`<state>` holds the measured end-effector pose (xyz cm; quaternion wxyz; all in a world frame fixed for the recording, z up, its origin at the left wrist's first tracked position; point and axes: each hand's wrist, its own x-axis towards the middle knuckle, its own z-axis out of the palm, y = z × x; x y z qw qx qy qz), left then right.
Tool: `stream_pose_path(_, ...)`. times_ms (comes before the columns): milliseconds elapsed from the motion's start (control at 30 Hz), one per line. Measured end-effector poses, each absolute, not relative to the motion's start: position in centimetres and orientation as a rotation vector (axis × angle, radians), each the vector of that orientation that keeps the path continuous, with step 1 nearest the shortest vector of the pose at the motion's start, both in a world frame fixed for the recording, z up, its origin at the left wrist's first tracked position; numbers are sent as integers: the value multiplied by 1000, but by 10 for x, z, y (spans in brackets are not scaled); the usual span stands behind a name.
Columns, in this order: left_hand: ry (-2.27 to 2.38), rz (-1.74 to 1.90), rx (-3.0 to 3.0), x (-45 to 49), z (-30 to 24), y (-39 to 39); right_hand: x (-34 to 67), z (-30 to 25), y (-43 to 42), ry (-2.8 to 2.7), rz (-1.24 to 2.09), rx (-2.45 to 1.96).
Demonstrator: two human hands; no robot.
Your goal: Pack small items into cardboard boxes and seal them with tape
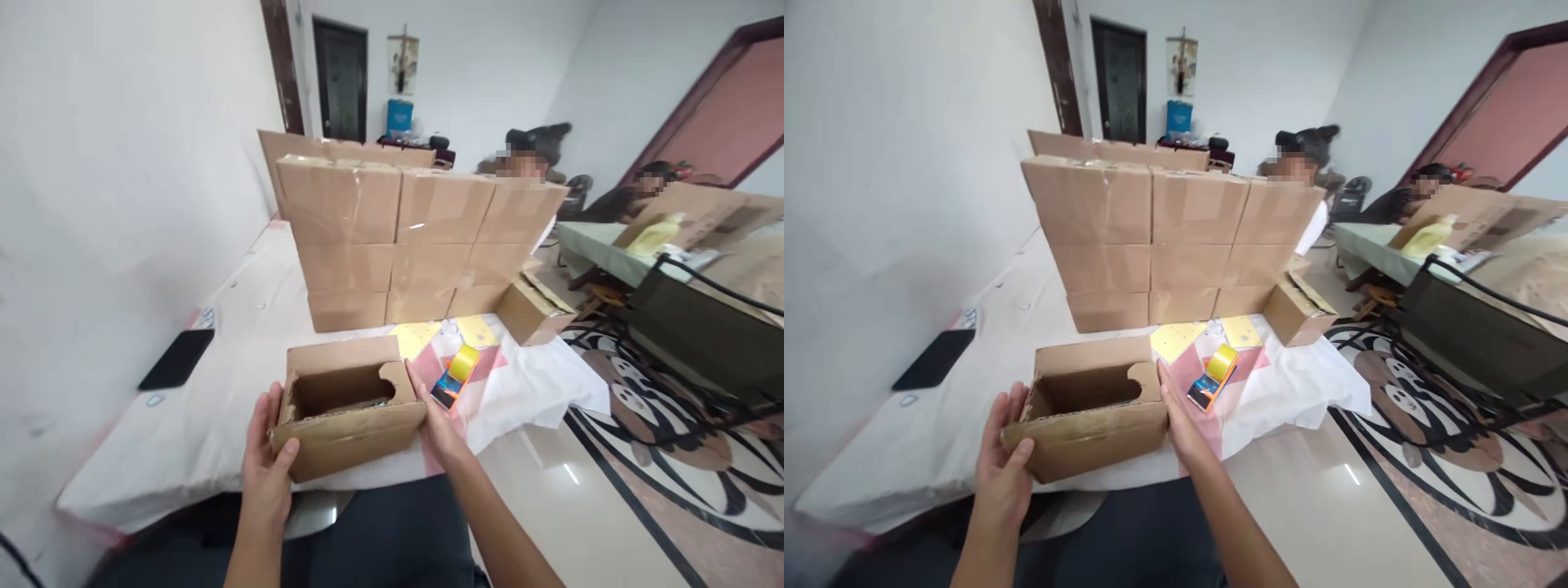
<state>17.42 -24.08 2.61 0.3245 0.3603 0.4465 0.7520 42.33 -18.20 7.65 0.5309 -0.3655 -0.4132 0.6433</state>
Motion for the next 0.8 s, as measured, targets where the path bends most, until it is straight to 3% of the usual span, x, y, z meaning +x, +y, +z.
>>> stream_pose_path(233, 1268, 1868, 1104, 183, 32, -233, 417, 84, -147, -880, 1334, -802)
stream_pose_path(400, 1462, 1873, 1125, 192, 37, -238, 431, 72, -140, -990, 1534, -902)
stream_pose_path(533, 1675, 1790, 1484, 190, 60, -233, 430, 62, -156, -1055, 1316, -774)
stream_pose_path(700, 1806, 1141, 2443, 201, 80, -238, 450, 60, -181, -1356, 1084, -797)
stream_pose_path(800, 1769, 855, 2682, 211, 81, -244, 484, 54, -179, -1255, 729, -1042)
